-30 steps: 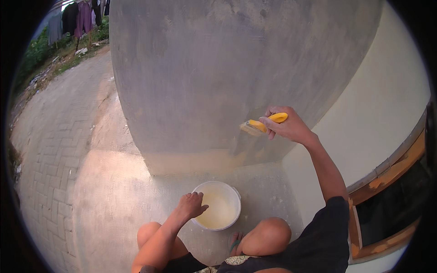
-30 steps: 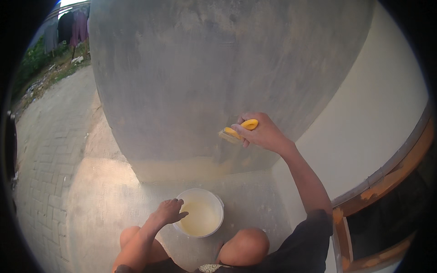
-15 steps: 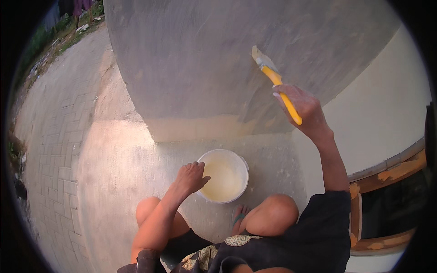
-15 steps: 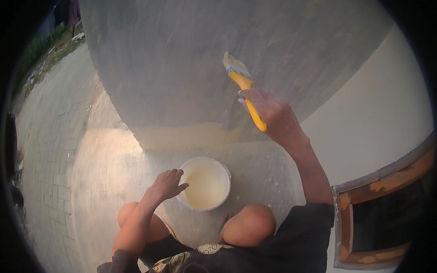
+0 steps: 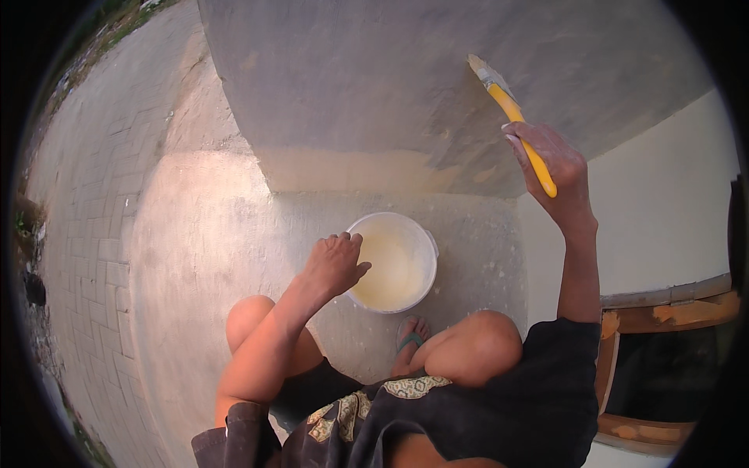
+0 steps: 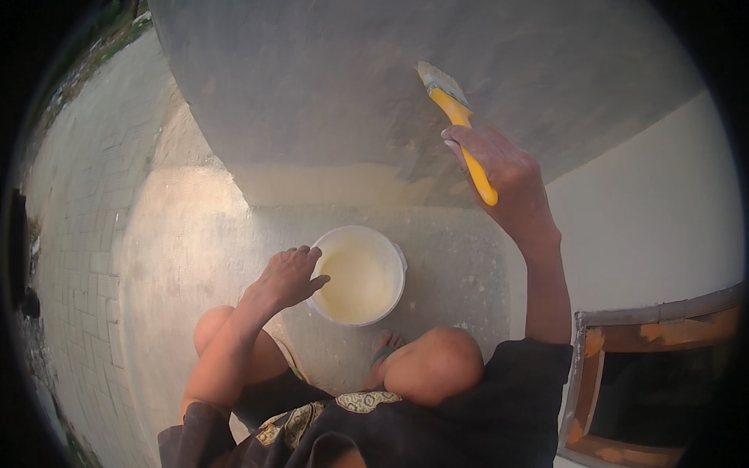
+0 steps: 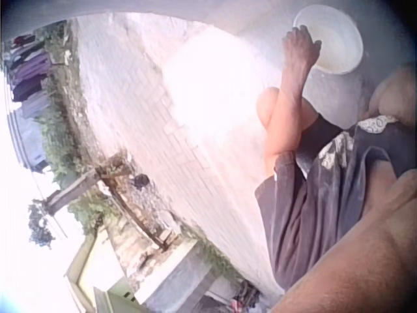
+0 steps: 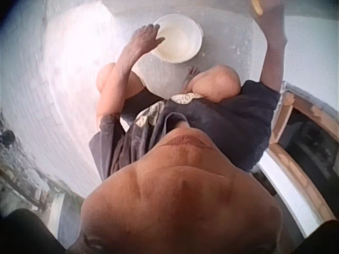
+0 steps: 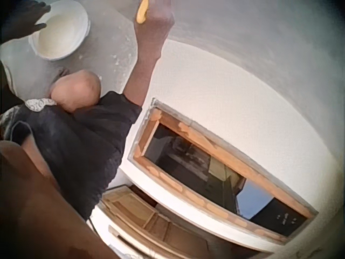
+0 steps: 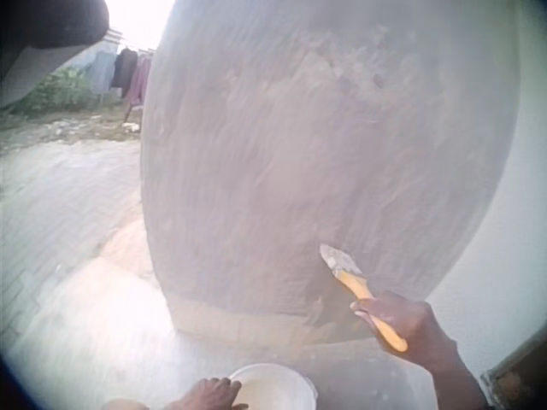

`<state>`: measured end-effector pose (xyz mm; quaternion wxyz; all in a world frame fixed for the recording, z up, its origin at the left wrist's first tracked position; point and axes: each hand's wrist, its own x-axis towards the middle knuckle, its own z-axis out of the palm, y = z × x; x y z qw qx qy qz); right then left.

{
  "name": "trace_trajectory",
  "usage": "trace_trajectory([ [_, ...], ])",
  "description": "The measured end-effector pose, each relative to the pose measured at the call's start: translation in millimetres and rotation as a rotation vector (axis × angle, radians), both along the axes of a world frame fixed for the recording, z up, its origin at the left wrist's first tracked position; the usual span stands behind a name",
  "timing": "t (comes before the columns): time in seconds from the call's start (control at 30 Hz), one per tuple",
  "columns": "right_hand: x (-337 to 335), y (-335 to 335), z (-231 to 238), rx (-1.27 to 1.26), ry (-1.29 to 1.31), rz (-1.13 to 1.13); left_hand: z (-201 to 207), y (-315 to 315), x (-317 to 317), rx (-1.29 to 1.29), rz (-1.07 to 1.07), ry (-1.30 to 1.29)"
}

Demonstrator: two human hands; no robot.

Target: The person paints the exterior wall of a building using a brush, periodically dipping the brush into a bucket of yellow paint.

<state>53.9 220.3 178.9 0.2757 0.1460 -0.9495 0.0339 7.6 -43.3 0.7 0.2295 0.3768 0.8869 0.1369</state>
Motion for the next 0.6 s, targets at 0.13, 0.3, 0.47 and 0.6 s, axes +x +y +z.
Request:
trace_trajectory([
  [0.13, -2.7, 0.3, -68.7, -0.199, -0.334, 0.1, -1.6, 1.2, 1.2, 0.01, -0.008, 0.016],
  [0.3, -35.3, 47.0, -143.3, -0.102, -0.498, 0.145, -13.4, 6.4, 3.6, 0.094, -0.033, 0.122],
  [0.47, -14.6, 34.8, -68.4, 0.008, -0.05, -0.012, 1.4, 3.0, 0.6, -0.018, -0.003, -0.045],
  [0.6, -0.2, 9.4, -62.7, 0.087, 0.341, 0.063, -0.4, -0.6, -1.3, -0.026, 0.027, 0.009],
])
